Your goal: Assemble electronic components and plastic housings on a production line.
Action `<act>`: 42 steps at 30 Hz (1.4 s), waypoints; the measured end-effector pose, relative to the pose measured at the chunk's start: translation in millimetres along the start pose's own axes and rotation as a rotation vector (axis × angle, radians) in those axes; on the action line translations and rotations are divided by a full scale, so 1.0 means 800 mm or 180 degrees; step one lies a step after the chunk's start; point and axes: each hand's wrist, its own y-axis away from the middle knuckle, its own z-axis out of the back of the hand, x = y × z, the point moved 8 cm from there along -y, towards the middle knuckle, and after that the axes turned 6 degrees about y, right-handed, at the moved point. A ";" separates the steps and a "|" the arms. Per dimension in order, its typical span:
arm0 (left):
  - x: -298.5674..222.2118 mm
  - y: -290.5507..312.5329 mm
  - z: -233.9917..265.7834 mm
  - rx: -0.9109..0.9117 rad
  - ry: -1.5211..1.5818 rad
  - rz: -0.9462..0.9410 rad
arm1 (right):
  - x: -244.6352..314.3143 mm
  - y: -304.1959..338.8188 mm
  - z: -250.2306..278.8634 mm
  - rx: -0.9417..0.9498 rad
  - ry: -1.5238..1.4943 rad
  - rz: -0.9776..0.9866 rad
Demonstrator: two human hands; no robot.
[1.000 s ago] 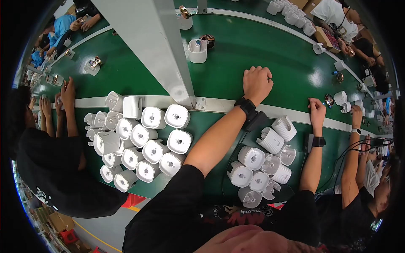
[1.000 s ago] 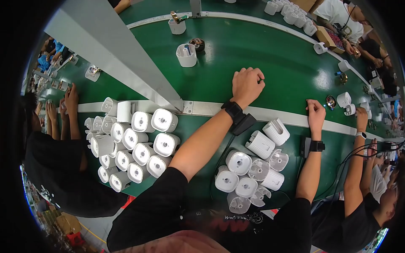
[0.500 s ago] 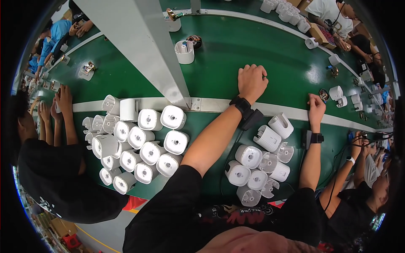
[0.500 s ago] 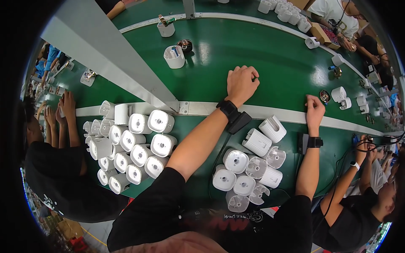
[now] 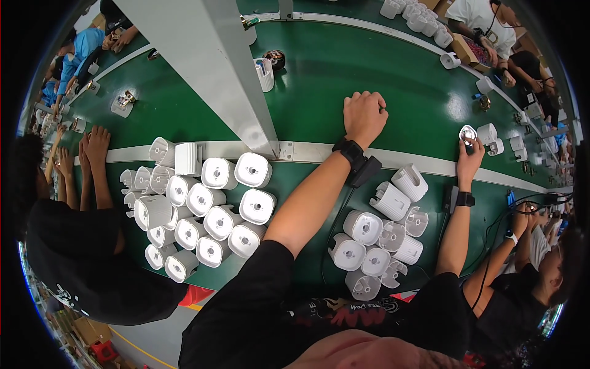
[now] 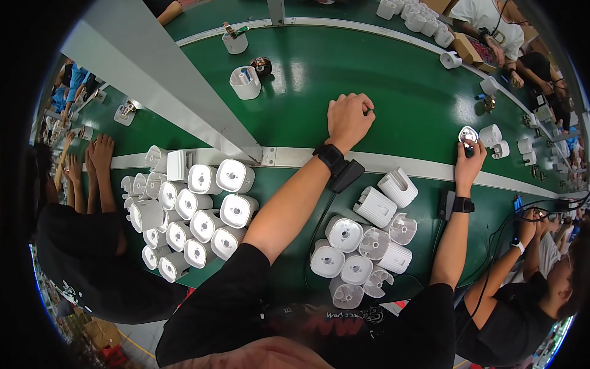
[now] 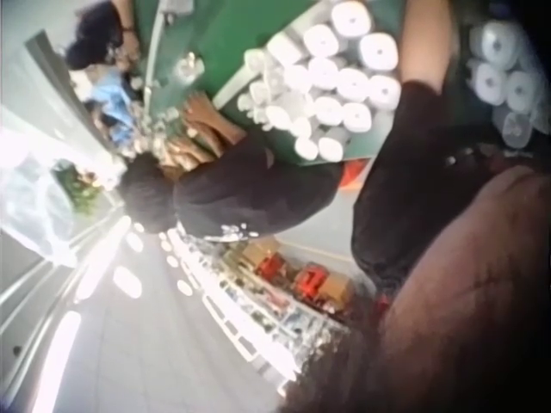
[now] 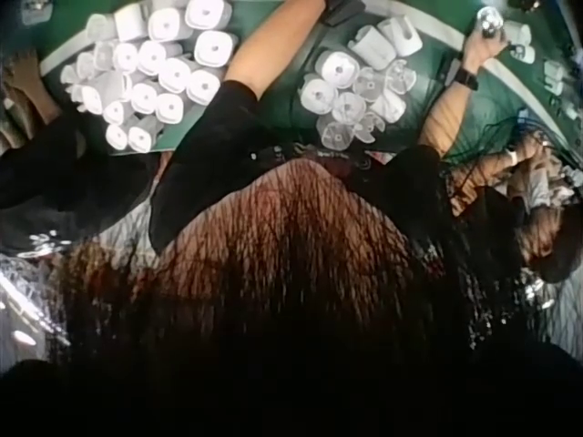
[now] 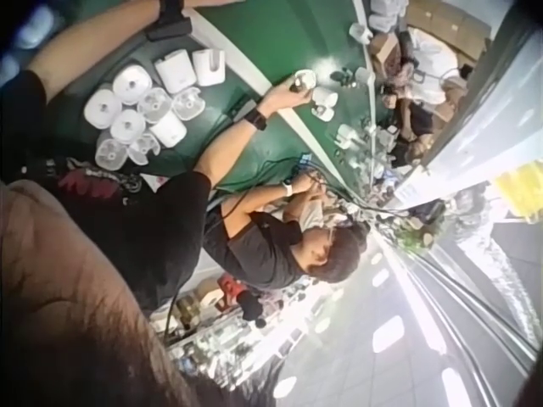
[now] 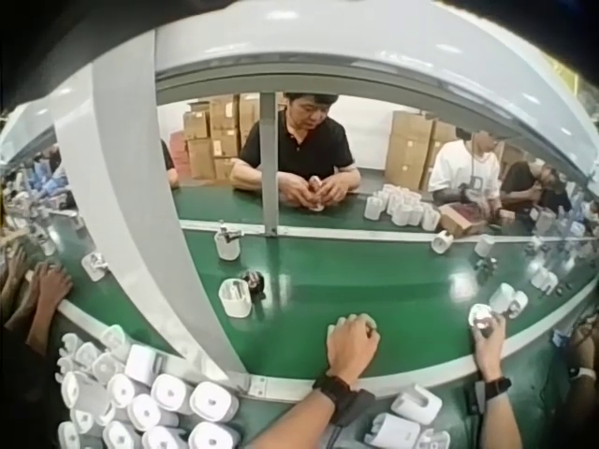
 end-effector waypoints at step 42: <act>-0.054 0.016 -0.036 0.1561 0.1673 -0.0037 | 0.065 0.018 0.000 0.0482 0.0559 -0.0477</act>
